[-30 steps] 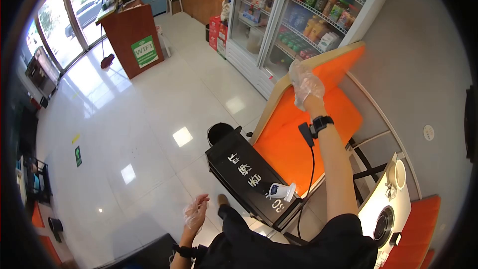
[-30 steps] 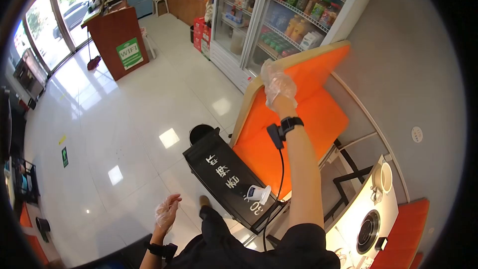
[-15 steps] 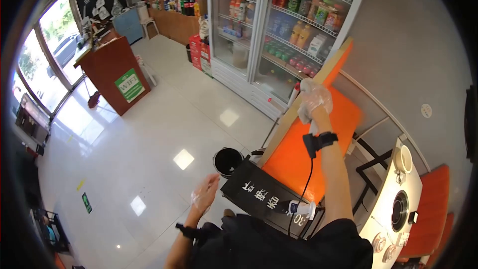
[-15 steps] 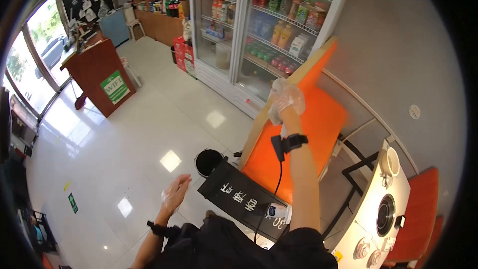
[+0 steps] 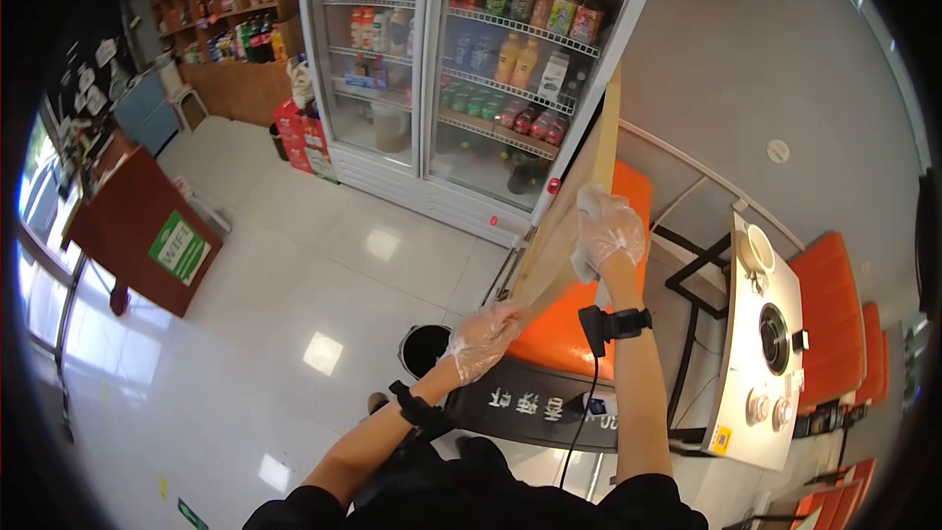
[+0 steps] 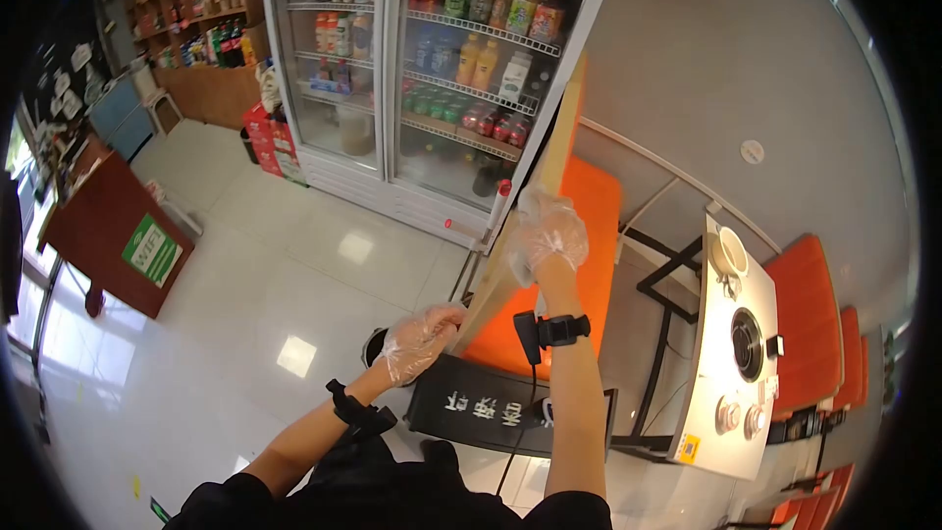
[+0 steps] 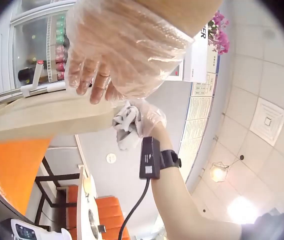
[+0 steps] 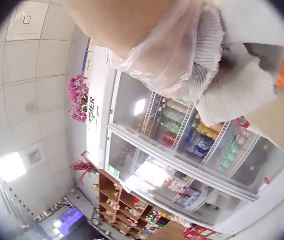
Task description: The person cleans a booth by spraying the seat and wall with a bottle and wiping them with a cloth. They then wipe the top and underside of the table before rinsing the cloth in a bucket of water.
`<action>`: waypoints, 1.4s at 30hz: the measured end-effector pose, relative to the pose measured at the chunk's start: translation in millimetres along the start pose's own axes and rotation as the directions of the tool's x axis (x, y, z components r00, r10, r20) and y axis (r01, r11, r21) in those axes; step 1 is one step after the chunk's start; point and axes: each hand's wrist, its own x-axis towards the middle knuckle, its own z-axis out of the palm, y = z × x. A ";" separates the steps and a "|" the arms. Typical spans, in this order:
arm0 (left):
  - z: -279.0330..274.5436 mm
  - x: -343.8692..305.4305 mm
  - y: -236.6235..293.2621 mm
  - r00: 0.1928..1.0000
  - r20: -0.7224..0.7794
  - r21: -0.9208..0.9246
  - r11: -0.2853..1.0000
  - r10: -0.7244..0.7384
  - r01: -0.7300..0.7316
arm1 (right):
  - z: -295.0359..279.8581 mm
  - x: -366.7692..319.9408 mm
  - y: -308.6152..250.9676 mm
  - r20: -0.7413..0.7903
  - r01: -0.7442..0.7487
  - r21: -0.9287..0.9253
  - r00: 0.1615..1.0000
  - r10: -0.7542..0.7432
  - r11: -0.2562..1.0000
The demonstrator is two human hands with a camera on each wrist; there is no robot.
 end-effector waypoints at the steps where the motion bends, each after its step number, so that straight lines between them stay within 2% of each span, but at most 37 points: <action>1: -15.1 2.5 -6.5 1.000 0.027 -0.001 1.000 0.007 -0.007 | -3.6 -1.0 -8.8 0.038 -0.058 -0.015 0.998 0.059 0.998; 3: -37.5 4.4 -22.8 0.997 0.053 -0.138 0.989 0.052 -0.044 | -0.6 -10.4 -19.4 0.041 -0.149 -0.043 0.988 0.151 0.988; 4: -46.7 6.9 -36.6 0.995 0.078 -0.148 0.988 0.055 -0.043 | 0.8 -16.4 -23.7 0.041 -0.213 -0.061 0.976 0.215 0.975; 7: -75.0 7.3 -67.4 0.996 0.030 -0.253 0.964 0.087 -0.076 | 18.3 -37.2 -24.6 -0.022 -0.249 -0.096 0.968 0.248 0.964; 8: -86.9 10.4 -64.9 0.997 0.048 -0.211 0.976 0.066 -0.054 | 22.1 -40.3 -22.9 -0.065 -0.233 -0.053 0.971 0.229 0.971; 9: -94.5 15.3 -61.6 0.996 0.074 -0.170 0.985 0.045 -0.032 | 23.6 -41.6 -24.5 -0.072 -0.251 -0.085 0.967 0.245 0.964; 10: -97.9 21.2 -58.0 0.995 0.101 -0.205 0.979 0.017 0.004 | 24.4 -40.1 -24.6 -0.079 -0.271 -0.118 0.962 0.263 0.955; 12: -93.1 35.8 -56.7 0.990 0.074 -0.285 0.953 0.124 -0.098 | 25.0 -25.1 -20.0 -0.097 -0.294 -0.132 0.954 0.283 0.947; 13: -93.7 43.8 -50.8 0.983 0.109 -0.245 0.963 0.146 -0.116 | 23.6 -17.9 -19.9 -0.094 -0.326 -0.145 0.944 0.315 0.934; 17: -74.3 65.1 -34.5 0.970 0.155 -0.273 0.951 0.190 -0.143 | 24.6 -20.4 -27.3 -0.179 -0.317 -0.087 0.938 0.298 0.945; 18: -70.2 67.0 -28.0 0.970 0.166 -0.294 0.948 0.178 -0.123 | 32.4 -23.2 -27.3 -0.166 -0.376 -0.167 0.922 0.350 0.911; 19: -65.3 67.1 -23.7 0.971 0.173 -0.312 0.944 0.164 -0.104 | 35.1 -30.9 -26.8 -0.160 -0.379 -0.166 0.921 0.354 0.910; 22: -54.1 65.3 -26.5 0.962 0.214 -0.283 0.954 0.167 -0.103 | 32.8 -59.4 -42.2 -0.118 -0.407 -0.061 0.910 0.398 0.912; 24: -50.7 63.7 -27.1 0.962 0.227 -0.284 0.955 0.150 -0.082 | 39.8 -68.7 -37.6 -0.161 -0.303 -0.100 0.945 0.285 0.948; 27: -44.6 61.6 -24.2 0.967 0.233 -0.284 0.958 0.103 -0.034 | 35.6 -54.8 -36.8 -0.137 -0.358 -0.086 0.928 0.345 0.930; 29: -41.0 63.1 -14.5 0.961 0.248 -0.224 0.972 0.120 -0.063 | 32.2 -46.6 -37.0 -0.152 -0.372 -0.046 0.920 0.362 0.927; 30: -42.3 63.6 -6.9 0.952 0.253 -0.088 0.984 0.174 -0.157 | 32.6 -42.1 -37.0 -0.170 -0.387 -0.002 0.909 0.381 0.922; 31: -41.7 66.2 -2.7 0.950 0.260 -0.091 0.984 0.173 -0.154 | 37.7 -42.2 -34.8 -0.167 -0.394 -0.005 0.907 0.388 0.919; 33: -36.3 71.2 1.0 0.851 0.523 -0.096 0.995 0.034 0.019 | 54.7 -51.9 -28.3 -0.334 -0.327 0.007 0.890 0.311 0.945; 35: -9.4 59.1 -29.9 0.832 0.554 -0.128 0.991 0.029 0.050 | 68.9 -60.4 -28.3 -0.384 -0.337 -0.010 0.870 0.308 0.941; 37: 14.9 49.2 -71.8 0.821 0.535 -0.441 0.895 0.200 0.070 | 76.3 -69.2 -34.2 -0.430 -0.354 -0.029 0.848 0.308 0.935; 38: 6.4 49.7 -71.0 0.821 0.540 -0.352 0.936 0.188 0.018 | 77.2 -73.0 -35.9 -0.429 -0.353 -0.005 0.846 0.316 0.936; 39: -12.3 56.0 -63.1 0.807 0.559 -0.357 0.934 0.192 0.025 | 77.7 -76.7 -37.9 -0.430 -0.352 0.018 0.842 0.325 0.936; 40: -37.8 66.6 -51.0 0.734 0.666 -0.238 0.971 0.133 0.040 | 78.6 -81.5 -39.4 -0.382 -0.393 0.053 0.841 0.382 0.918; 41: -55.2 73.2 -47.0 0.649 0.758 -0.114 0.993 0.059 0.043 | 77.3 -82.3 -42.7 -0.391 -0.394 0.039 0.840 0.377 0.918; 42: -52.5 72.5 -66.8 0.708 0.697 -0.152 0.988 0.117 -0.014 | 76.1 -81.5 -46.4 -0.401 -0.396 0.026 0.837 0.372 0.918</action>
